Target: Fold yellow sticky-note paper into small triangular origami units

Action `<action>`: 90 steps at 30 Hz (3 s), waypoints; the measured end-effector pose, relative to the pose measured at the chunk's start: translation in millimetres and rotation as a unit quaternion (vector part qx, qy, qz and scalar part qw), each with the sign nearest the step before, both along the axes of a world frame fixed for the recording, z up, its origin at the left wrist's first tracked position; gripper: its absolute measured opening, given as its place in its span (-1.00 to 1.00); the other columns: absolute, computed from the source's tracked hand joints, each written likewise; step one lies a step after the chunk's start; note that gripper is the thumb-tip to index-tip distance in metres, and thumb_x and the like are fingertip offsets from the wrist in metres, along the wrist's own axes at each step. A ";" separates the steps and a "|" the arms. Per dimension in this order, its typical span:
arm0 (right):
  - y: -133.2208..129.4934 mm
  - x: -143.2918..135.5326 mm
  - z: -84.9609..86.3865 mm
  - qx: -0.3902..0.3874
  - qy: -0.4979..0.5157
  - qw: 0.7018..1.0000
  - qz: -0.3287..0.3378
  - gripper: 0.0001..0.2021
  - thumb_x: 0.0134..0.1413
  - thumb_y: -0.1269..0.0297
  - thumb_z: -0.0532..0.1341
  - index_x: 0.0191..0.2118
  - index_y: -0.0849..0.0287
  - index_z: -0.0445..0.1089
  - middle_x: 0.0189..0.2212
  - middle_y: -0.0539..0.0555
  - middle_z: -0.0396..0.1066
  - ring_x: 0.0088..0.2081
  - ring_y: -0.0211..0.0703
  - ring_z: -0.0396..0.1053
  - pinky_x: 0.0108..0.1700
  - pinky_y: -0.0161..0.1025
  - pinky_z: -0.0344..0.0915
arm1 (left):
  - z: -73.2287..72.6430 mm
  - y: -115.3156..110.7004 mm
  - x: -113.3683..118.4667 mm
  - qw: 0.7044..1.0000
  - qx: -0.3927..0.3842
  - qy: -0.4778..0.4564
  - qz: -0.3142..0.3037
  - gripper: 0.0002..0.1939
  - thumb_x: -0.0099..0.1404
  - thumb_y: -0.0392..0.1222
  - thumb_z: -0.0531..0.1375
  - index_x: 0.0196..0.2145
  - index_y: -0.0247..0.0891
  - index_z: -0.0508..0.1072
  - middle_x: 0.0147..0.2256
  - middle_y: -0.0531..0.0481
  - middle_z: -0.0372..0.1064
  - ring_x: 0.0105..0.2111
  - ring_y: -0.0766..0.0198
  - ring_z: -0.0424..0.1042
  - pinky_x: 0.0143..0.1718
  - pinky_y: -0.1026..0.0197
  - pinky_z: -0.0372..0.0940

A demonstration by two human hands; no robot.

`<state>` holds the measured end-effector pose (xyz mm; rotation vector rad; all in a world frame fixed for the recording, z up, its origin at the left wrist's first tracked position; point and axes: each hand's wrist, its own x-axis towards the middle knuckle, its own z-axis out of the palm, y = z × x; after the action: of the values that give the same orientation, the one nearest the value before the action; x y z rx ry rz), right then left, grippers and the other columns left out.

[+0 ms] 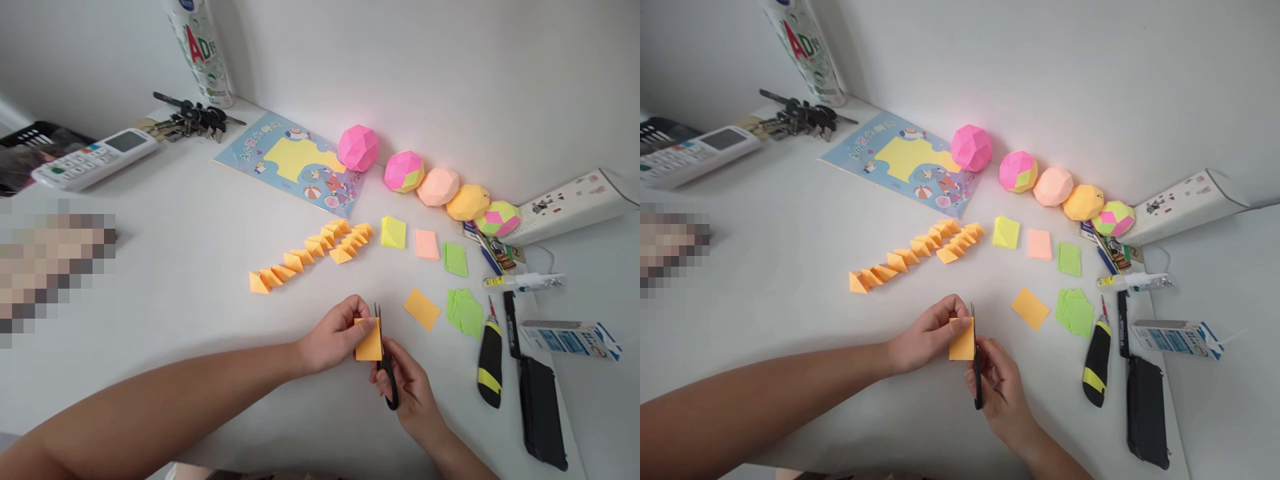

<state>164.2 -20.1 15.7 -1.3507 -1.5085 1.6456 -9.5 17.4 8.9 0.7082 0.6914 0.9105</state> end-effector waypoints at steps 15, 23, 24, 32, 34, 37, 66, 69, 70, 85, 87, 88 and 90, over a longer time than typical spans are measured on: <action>-0.3 -2.8 1.0 -0.017 0.011 0.999 -0.028 -0.65 0.07 0.06 0.17 -0.06 0.12 0.28 -0.50 -0.01 0.20 -0.49 -0.26 0.19 -0.49 -0.32 0.17 | 0.7 -0.1 -0.2 1.000 -0.023 0.007 -0.009 -0.70 0.22 0.03 0.10 -0.42 -0.22 0.11 -0.55 0.14 0.24 -0.58 0.41 0.25 -0.52 0.33 0.12; 2.4 1.8 6.4 -0.023 0.047 0.998 0.026 -0.73 0.12 0.04 0.10 -0.27 0.17 0.25 -0.43 0.03 0.20 -0.48 -0.29 0.12 -0.43 -0.30 0.16 | -2.0 -1.3 0.6 0.998 -0.008 -0.050 -0.022 -0.74 0.25 -0.01 0.08 -0.39 -0.21 0.10 -0.43 0.04 0.36 -0.55 0.34 0.36 -0.46 0.24 0.21; 2.7 2.0 7.4 -0.023 0.046 0.998 0.031 -0.73 0.13 0.04 0.09 -0.26 0.18 0.24 -0.43 0.03 0.20 -0.48 -0.29 0.12 -0.43 -0.30 0.16 | -2.5 -1.6 0.6 0.998 -0.004 -0.054 -0.023 -0.75 0.25 -0.01 0.08 -0.39 -0.21 0.10 -0.42 0.04 0.36 -0.54 0.33 0.37 -0.46 0.23 0.22; 1.7 4.5 2.3 -0.020 0.026 0.999 0.026 -0.64 0.10 0.07 0.13 -0.05 0.16 0.25 -0.41 0.06 0.23 -0.40 -0.21 0.18 -0.41 -0.29 0.18 | -2.7 -0.9 0.8 1.000 0.007 0.000 -0.019 -0.73 0.24 0.01 0.09 -0.40 -0.23 0.13 -0.53 0.10 0.29 -0.59 0.41 0.27 -0.50 0.29 0.17; 1.9 5.1 2.1 -0.016 0.021 0.999 0.027 -0.63 0.10 0.07 0.14 -0.03 0.16 0.25 -0.42 0.06 0.23 -0.41 -0.22 0.17 -0.42 -0.29 0.17 | -2.7 -0.4 0.5 1.000 0.012 0.015 -0.016 -0.71 0.21 0.02 0.11 -0.41 -0.24 0.15 -0.53 0.11 0.26 -0.60 0.42 0.24 -0.51 0.31 0.16; 2.4 5.4 3.0 -0.013 0.017 0.999 0.031 -0.62 0.09 0.06 0.14 -0.03 0.16 0.26 -0.44 0.05 0.23 -0.44 -0.24 0.16 -0.42 -0.30 0.16 | -2.4 -0.1 0.1 0.999 0.016 0.025 -0.015 -0.69 0.19 0.03 0.14 -0.42 -0.25 0.16 -0.53 0.11 0.25 -0.58 0.42 0.23 -0.51 0.31 0.15; 0.5 5.9 1.8 -0.009 0.000 0.999 0.038 -0.67 0.12 0.12 0.13 -0.02 0.12 0.25 -0.35 0.10 0.26 -0.41 -0.22 0.20 -0.46 -0.35 0.18 | -0.1 2.0 0.7 0.999 0.003 0.001 -0.034 -0.71 0.25 0.04 0.04 -0.38 -0.21 0.08 -0.66 0.13 0.28 -0.67 0.37 0.30 -0.68 0.36 0.13; -0.1 6.3 0.0 -0.012 0.006 0.999 0.033 -0.66 0.12 0.12 0.13 0.00 0.11 0.24 -0.35 0.09 0.26 -0.41 -0.23 0.20 -0.47 -0.35 0.17 | -0.9 1.8 1.0 0.999 0.006 -0.004 -0.031 -0.71 0.25 0.05 0.04 -0.37 -0.21 0.08 -0.66 0.13 0.28 -0.67 0.37 0.31 -0.68 0.36 0.14; -0.3 6.5 -0.5 -0.012 0.007 0.999 0.031 -0.65 0.12 0.12 0.14 0.00 0.11 0.23 -0.35 0.09 0.25 -0.42 -0.23 0.20 -0.47 -0.36 0.17 | -1.1 1.8 1.1 0.999 0.007 -0.005 -0.031 -0.71 0.25 0.05 0.05 -0.37 -0.21 0.08 -0.66 0.13 0.28 -0.67 0.36 0.31 -0.68 0.36 0.14; -0.7 4.6 0.5 -0.003 0.010 0.999 0.034 -0.72 0.14 0.17 0.13 -0.03 0.07 0.25 -0.36 0.06 0.24 -0.44 -0.25 0.16 -0.44 -0.36 0.16 | 0.6 2.1 1.7 1.000 -0.002 0.007 -0.030 -0.70 0.24 0.07 0.05 -0.38 -0.21 0.08 -0.66 0.12 0.29 -0.67 0.37 0.31 -0.68 0.37 0.15; -1.0 4.5 0.3 -0.004 0.010 0.999 0.034 -0.72 0.14 0.17 0.13 -0.03 0.07 0.25 -0.35 0.06 0.24 -0.43 -0.25 0.16 -0.44 -0.36 0.16 | 0.3 1.9 1.7 1.000 -0.002 0.007 -0.031 -0.70 0.24 0.07 0.05 -0.38 -0.21 0.08 -0.65 0.12 0.30 -0.67 0.36 0.31 -0.68 0.37 0.15; -1.1 4.4 0.2 -0.003 0.009 0.999 0.034 -0.73 0.14 0.17 0.13 -0.04 0.07 0.26 -0.36 0.06 0.24 -0.43 -0.25 0.16 -0.44 -0.36 0.16 | 0.3 1.8 1.7 1.000 -0.001 0.007 -0.030 -0.70 0.24 0.07 0.05 -0.38 -0.21 0.08 -0.66 0.12 0.30 -0.67 0.36 0.31 -0.68 0.37 0.15; -1.0 4.0 -0.2 -0.002 0.008 0.999 0.034 -0.72 0.14 0.17 0.13 -0.04 0.08 0.26 -0.35 0.07 0.25 -0.43 -0.25 0.16 -0.44 -0.36 0.16 | 0.5 1.7 1.5 1.000 -0.002 0.008 -0.030 -0.70 0.24 0.07 0.04 -0.38 -0.21 0.08 -0.66 0.12 0.29 -0.67 0.36 0.32 -0.68 0.36 0.16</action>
<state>168.2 -21.1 15.5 -1.2994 -1.5575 1.6982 -8.1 19.0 9.4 0.7300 0.6814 0.8496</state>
